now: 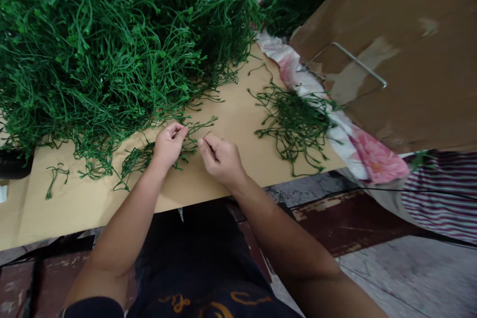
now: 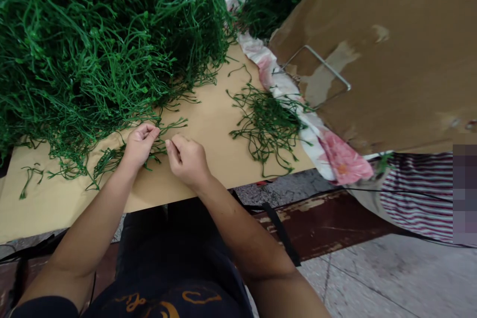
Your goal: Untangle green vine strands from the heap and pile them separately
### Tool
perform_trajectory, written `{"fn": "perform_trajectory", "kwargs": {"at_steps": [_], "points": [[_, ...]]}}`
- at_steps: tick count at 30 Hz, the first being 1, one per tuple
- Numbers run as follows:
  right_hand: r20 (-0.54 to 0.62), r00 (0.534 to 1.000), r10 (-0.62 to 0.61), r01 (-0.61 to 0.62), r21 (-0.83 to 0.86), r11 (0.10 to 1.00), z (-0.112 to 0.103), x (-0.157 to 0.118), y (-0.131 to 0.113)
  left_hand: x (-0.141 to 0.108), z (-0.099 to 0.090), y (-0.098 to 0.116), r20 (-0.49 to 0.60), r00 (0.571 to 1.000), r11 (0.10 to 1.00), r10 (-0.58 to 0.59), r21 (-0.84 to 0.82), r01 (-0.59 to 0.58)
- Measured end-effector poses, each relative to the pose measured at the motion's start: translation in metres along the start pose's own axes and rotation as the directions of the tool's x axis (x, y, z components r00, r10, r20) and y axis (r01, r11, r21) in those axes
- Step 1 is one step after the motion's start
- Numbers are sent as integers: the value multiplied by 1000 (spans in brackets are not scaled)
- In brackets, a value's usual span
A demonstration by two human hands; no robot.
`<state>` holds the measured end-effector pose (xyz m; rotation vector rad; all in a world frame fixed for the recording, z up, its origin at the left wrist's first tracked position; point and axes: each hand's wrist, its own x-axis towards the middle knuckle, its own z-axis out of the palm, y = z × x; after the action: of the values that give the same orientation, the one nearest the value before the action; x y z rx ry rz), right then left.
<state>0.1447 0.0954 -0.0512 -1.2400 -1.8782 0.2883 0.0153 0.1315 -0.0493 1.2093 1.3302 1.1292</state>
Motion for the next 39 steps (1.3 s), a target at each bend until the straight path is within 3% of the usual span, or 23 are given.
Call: {"fn": "perform_trajectory", "kwargs": {"at_steps": [3,6,9,12,14,16,17,19,21,23,25,28,33,39], "points": [[-47,999,-14,18,86,996,3,-10,-21,5,0,-1,-83,996,1000,-20,-6,19],[-135,982,-130,150,150,977,-10,-16,-39,11,-4,-1,-232,972,999,-47,-16,44],[-216,960,-178,185,12,983,-38,-9,-20,11,-12,0,-169,984,999,-47,-23,44],[-297,954,26,-101,-239,966,-75,6,40,6,-19,1,-38,999,998,-14,-54,12],[-316,928,197,-314,-380,870,-96,13,78,4,-21,2,-9,1000,998,0,-69,-1],[-386,884,266,-429,-437,791,-106,16,96,3,-20,3,7,1000,997,-6,-71,6],[-407,881,241,-416,-427,802,-104,15,96,4,-19,4,17,1000,997,-9,-70,10],[-369,921,125,-261,-347,901,-87,11,79,6,-17,4,37,999,997,-6,-71,9],[-218,976,20,-63,-196,979,-56,8,50,7,-15,3,48,999,997,8,-79,-5],[-13,1000,-27,26,-54,998,-22,9,25,7,-16,2,59,998,996,26,-85,-21],[83,996,-16,13,42,999,5,14,10,6,-17,1,75,997,996,33,-85,-27],[109,992,69,-84,140,987,23,20,5,5,-18,1,90,996,995,25,-95,-17],[75,968,239,-250,266,931,22,16,2,7,-15,2,48,999,991,-12,-131,18],[146,979,143,-188,370,910,22,10,-10,5,-9,3,35,999,995,-14,-102,18]]}}
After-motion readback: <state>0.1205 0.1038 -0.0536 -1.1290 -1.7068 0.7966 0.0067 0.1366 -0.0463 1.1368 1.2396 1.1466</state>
